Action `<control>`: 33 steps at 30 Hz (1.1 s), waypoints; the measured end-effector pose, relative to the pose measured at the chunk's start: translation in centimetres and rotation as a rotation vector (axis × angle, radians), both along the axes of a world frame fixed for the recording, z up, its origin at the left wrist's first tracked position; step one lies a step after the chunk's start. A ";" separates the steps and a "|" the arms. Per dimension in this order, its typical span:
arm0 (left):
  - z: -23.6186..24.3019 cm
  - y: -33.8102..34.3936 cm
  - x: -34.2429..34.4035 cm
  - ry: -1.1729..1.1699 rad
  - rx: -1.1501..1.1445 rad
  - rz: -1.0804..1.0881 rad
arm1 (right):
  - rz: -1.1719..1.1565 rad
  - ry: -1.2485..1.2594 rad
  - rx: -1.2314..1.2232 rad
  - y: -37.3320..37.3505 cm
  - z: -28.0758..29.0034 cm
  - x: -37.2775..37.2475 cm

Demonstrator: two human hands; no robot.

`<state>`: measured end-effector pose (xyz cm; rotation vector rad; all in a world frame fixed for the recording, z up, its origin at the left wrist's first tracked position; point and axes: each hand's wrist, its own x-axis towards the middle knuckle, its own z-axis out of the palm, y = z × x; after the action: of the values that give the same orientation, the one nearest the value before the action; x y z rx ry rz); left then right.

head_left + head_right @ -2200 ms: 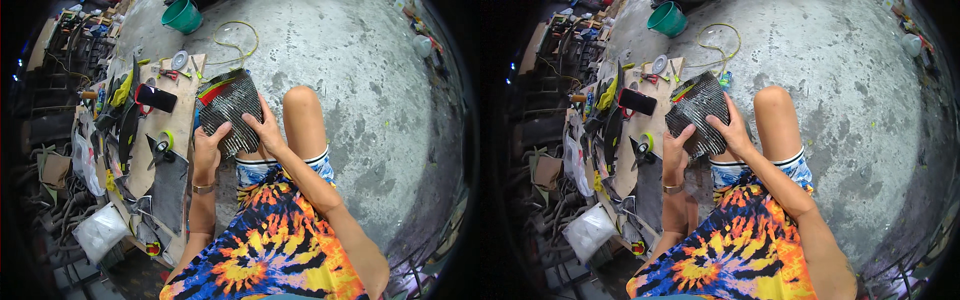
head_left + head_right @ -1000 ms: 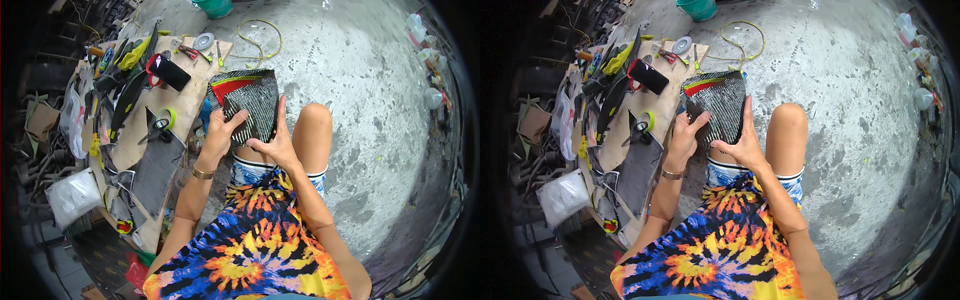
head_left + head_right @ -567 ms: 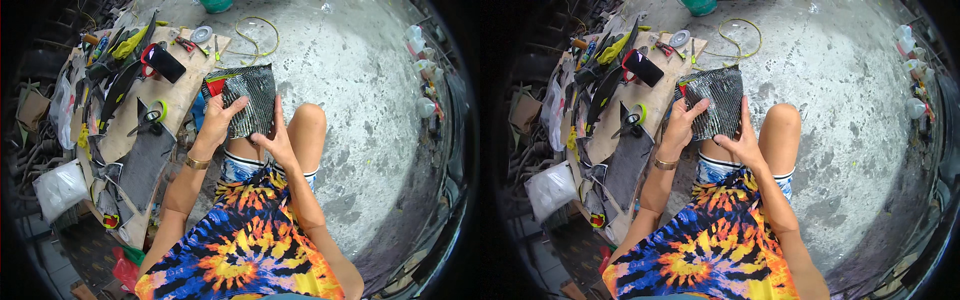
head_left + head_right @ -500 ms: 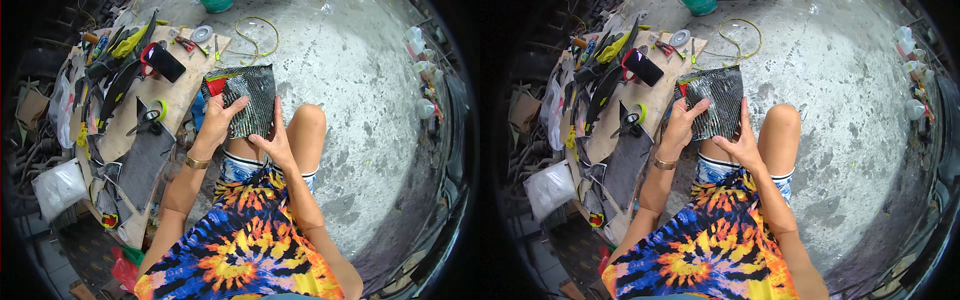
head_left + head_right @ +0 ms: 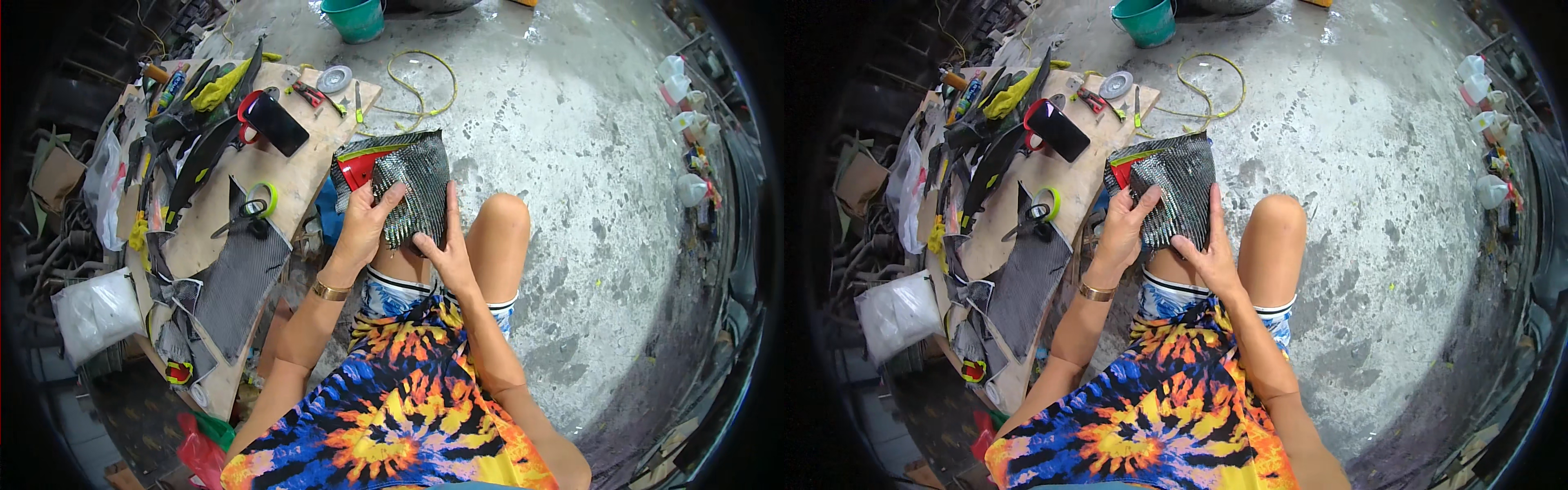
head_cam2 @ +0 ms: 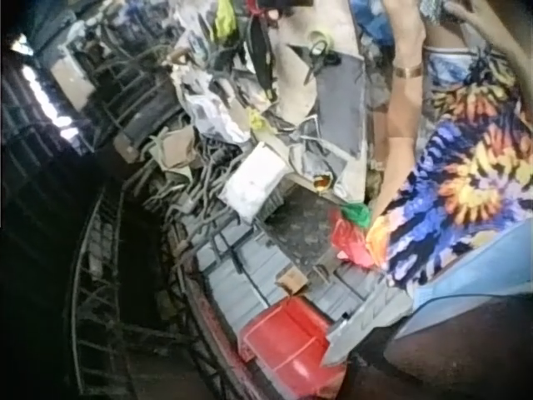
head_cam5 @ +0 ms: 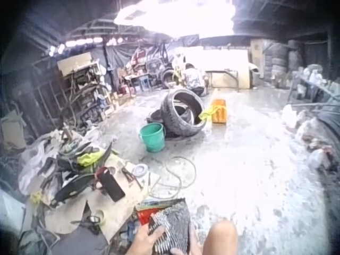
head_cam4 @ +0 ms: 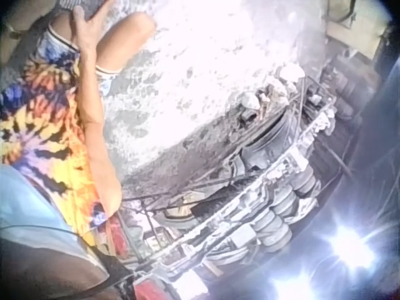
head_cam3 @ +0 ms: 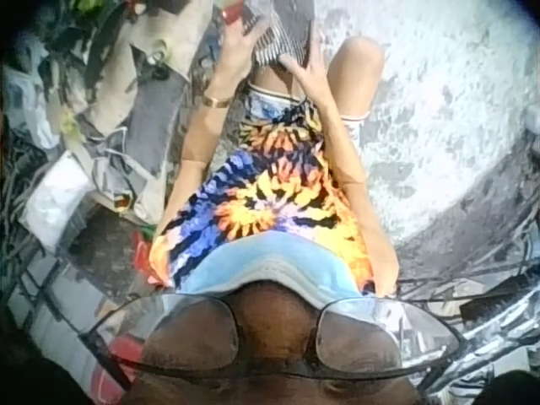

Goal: Trim and apply carbon fiber wrap material to a motorcycle tail light lens.

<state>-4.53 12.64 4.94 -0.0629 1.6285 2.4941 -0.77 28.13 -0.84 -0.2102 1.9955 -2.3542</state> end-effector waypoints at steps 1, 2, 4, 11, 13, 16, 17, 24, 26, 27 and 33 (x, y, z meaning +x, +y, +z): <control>-0.2 -0.1 0.1 0.009 -0.004 0.001 | -0.032 0.047 0.090 -0.2 -0.2 0.0; -0.3 -0.2 0.4 0.007 -0.001 0.002 | -0.031 0.056 0.085 -0.4 -0.3 0.1; -0.7 0.1 0.6 0.013 -0.001 0.007 | -0.041 -0.004 0.022 -0.4 -0.6 0.4; -0.9 -0.1 2.0 -0.030 -0.049 -0.021 | -0.101 -0.173 -0.328 -0.2 -2.7 -0.6; -0.6 0.1 2.4 -0.034 -0.022 -0.063 | -0.110 -0.342 -0.423 -0.2 0.1 -1.1; -0.7 0.3 2.5 0.040 -0.095 0.032 | -0.130 -0.245 -0.415 -0.5 -0.6 -2.8; -0.8 0.1 2.5 0.037 -0.097 0.026 | -0.137 -0.246 -0.417 -0.7 -0.3 -2.7; -1.2 0.1 2.6 -0.022 0.009 0.072 | -0.145 -0.268 -0.440 -1.3 1.4 -2.5; -1.2 -0.1 2.6 -0.032 0.027 0.063 | -0.120 -0.214 -0.329 -1.4 1.2 -2.3; -1.2 0.0 2.5 -0.041 0.050 0.049 | -0.121 -0.212 -0.330 -1.3 0.6 -2.3; -0.6 0.6 2.9 -0.033 -0.042 0.052 | -0.181 -0.295 -0.498 -1.2 0.6 -3.1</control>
<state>-1.68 13.21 4.37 -0.1526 1.6881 2.4831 -3.87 26.98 -0.20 0.2999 1.3286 -2.7594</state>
